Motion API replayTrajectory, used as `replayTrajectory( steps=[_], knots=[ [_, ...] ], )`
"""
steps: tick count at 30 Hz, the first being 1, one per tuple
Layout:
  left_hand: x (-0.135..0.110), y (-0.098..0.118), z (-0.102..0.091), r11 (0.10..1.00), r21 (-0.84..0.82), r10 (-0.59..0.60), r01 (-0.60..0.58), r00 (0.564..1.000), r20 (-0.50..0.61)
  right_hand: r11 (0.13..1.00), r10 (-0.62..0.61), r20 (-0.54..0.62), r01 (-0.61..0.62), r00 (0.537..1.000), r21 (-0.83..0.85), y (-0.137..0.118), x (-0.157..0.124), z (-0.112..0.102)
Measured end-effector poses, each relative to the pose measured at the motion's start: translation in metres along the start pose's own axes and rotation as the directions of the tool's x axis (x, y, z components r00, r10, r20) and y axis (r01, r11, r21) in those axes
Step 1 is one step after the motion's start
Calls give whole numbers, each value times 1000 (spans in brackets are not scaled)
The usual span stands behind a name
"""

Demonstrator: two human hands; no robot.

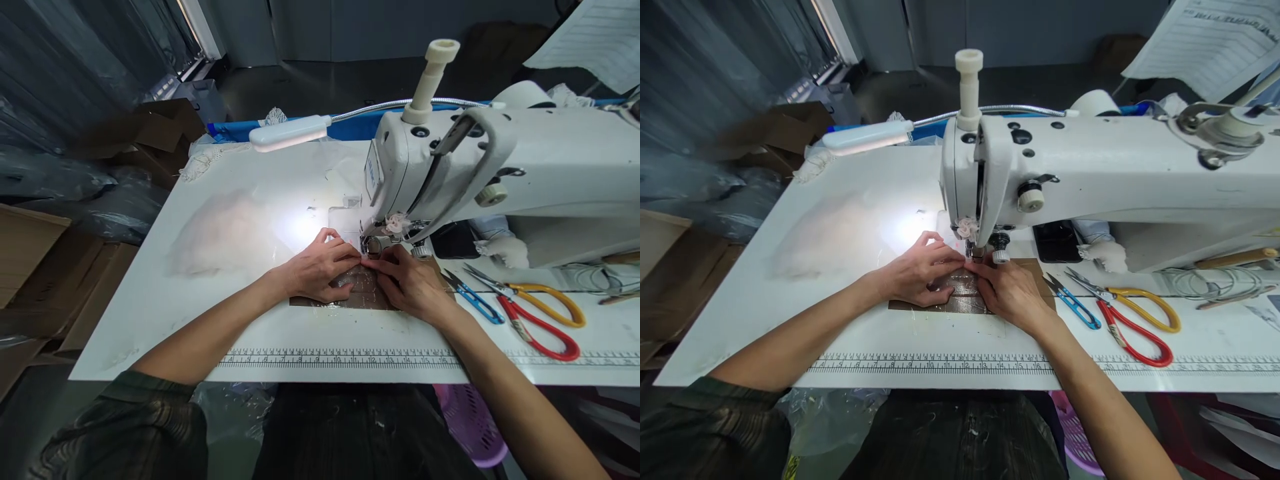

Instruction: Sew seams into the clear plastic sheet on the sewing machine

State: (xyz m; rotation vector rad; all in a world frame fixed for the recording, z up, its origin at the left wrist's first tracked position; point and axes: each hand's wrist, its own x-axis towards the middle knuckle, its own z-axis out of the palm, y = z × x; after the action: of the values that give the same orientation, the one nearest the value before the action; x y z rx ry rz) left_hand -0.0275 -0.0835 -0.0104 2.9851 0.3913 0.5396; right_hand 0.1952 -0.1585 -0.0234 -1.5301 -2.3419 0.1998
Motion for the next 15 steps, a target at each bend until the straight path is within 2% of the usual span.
replayTrajectory(
  steps=[8, 15],
  knots=[
    [2, -2, -3, 996, 83, -35, 26, 993, 109, 996, 32, 20, -30, 999, -83, -8, 3, -5],
    [4, -3, -4, 990, 133, -65, 46, 988, 139, 985, 63, 42, -56, 997, -163, -10, 7, -2]
  ],
)
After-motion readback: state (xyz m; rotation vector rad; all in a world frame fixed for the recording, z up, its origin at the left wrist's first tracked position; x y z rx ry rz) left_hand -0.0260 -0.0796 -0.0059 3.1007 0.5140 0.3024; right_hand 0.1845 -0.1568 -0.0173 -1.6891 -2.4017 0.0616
